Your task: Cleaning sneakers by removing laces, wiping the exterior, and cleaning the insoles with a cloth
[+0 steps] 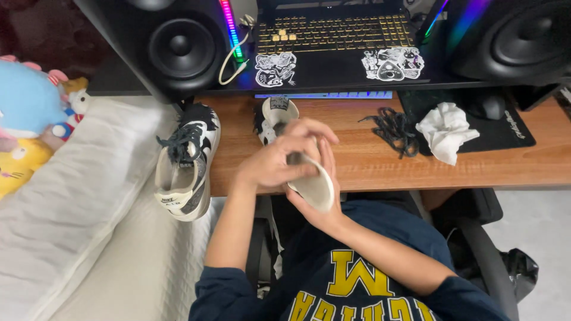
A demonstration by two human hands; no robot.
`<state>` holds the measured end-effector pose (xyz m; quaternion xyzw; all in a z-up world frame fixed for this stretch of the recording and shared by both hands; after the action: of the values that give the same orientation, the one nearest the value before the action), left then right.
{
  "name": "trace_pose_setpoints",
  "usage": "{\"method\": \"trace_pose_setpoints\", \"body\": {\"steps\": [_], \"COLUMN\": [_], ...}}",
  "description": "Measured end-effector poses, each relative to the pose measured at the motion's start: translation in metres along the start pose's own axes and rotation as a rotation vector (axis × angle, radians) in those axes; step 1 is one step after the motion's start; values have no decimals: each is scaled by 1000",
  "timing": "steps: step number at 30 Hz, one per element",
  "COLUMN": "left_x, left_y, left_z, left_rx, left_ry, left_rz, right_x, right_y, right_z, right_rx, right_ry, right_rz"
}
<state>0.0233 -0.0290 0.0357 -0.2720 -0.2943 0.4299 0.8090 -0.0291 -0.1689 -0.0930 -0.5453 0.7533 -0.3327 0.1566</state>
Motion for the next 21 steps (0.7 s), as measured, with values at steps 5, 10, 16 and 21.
{"method": "trace_pose_setpoints", "body": {"steps": [5, 10, 16, 21], "left_x": [-9, -20, -37, -63], "left_y": [16, 59, 87, 61], "left_z": [12, 31, 51, 41], "left_rx": [-205, -365, -582, -290], "left_ry": [179, 251, 266, 175], "left_rz": [139, 510, 1251, 1146], "right_x": [-14, 7, 26, 40], "right_y": [0, -4, -11, -24], "right_z": [3, -16, -44, -1], "right_rx": [2, -39, 35, -218], "right_ry": [-22, -3, -105, -857], "right_rz": [-70, -123, -138, 121]}}
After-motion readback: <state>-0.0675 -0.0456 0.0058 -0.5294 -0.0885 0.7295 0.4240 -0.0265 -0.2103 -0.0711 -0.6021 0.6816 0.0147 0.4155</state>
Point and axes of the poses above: each hand's wrist, its own y-axis away from the middle knuckle, its own x-axis out of the back of the hand, z = x × y, the point moved 1 cm from there along -y, towards the middle knuckle, and after that the axes turned 12 degrees about z, right-handed, at the moved point
